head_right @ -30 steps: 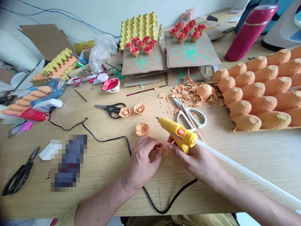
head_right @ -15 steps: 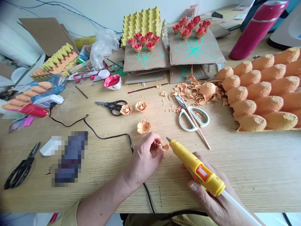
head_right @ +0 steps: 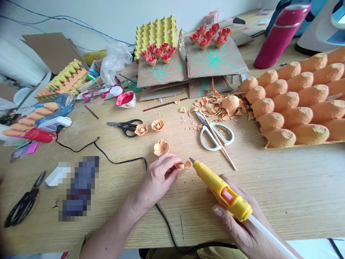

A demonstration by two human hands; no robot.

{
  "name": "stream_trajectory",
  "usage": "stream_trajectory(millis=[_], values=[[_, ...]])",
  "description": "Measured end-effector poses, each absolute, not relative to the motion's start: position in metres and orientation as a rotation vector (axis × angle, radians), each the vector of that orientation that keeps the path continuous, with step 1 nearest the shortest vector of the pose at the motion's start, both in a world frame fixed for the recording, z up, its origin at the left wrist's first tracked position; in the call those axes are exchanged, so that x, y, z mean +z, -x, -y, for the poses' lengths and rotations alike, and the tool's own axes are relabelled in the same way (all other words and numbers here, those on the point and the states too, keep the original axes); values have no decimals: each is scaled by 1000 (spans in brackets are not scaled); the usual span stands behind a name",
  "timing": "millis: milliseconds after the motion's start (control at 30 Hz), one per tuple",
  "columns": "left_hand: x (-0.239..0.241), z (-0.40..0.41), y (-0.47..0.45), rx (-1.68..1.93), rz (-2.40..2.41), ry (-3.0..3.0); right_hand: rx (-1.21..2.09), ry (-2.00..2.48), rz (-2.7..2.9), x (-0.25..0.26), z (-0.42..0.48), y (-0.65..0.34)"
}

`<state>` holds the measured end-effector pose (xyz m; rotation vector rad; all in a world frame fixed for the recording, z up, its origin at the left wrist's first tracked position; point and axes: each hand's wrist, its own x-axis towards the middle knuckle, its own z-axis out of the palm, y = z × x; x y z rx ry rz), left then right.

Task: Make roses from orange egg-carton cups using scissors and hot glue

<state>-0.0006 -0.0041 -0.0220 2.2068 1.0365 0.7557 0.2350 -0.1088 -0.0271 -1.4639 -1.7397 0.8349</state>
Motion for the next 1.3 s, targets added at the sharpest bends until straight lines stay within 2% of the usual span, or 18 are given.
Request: stream_trajectory(millis=[467, 1300], values=[[-21, -6, 11, 812, -892, -2670, 785, 1312, 1833, -14, 100, -226], [-21, -9, 6, 831, -886, -2529, 822, 1293, 1791, -26, 91, -219]])
